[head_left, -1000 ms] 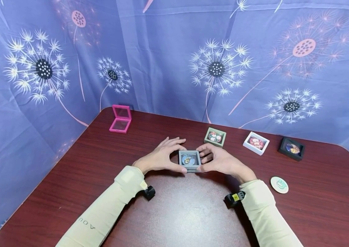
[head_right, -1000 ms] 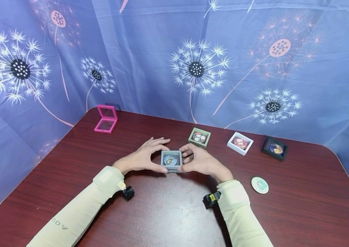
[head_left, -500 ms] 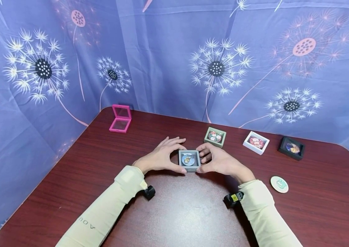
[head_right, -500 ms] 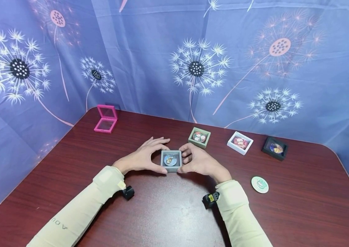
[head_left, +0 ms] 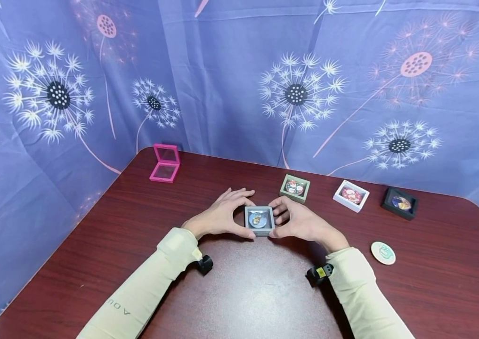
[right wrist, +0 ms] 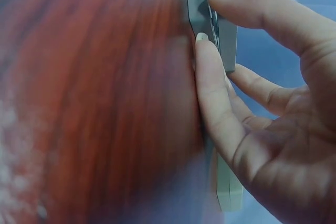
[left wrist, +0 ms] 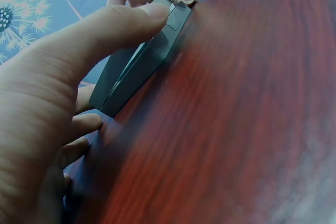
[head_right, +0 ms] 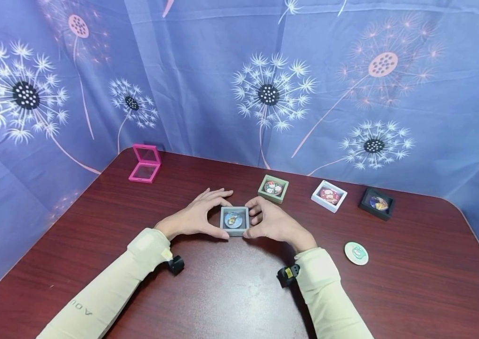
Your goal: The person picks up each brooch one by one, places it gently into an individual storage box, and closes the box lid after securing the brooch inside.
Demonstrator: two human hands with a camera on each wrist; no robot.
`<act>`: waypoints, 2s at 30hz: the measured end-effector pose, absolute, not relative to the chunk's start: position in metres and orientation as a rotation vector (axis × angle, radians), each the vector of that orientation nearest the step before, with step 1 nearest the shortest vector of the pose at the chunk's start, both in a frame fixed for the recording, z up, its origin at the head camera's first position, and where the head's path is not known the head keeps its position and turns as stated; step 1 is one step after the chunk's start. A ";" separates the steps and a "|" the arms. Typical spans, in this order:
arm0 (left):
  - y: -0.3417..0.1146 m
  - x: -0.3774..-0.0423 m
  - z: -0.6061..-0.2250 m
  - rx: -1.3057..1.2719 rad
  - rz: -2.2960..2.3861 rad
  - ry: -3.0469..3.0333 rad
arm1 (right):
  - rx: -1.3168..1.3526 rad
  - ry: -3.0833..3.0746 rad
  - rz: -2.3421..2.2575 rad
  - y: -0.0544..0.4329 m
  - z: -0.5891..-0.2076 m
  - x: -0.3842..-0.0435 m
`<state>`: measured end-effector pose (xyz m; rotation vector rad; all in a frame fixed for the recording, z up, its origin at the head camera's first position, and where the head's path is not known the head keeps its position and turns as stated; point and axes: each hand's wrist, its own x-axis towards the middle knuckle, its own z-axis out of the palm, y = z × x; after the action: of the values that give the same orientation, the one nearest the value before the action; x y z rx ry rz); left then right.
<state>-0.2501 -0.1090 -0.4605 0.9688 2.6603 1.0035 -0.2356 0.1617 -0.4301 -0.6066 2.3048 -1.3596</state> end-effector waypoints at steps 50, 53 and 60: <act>-0.108 -0.250 -0.462 0.984 1.019 2.670 | -0.631 2.367 -1.295 0.160 -0.430 -0.235; -0.108 -0.250 -0.462 0.982 1.018 2.669 | -0.631 2.366 -1.293 0.160 -0.430 -0.236; -0.108 -0.251 -0.463 0.982 1.010 2.673 | -0.626 2.372 -1.287 0.160 -0.429 -0.235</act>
<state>-0.2513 -0.1085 -0.4626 0.9819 2.6729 1.0099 -0.2354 0.1598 -0.4295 -0.6263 2.3715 -1.2873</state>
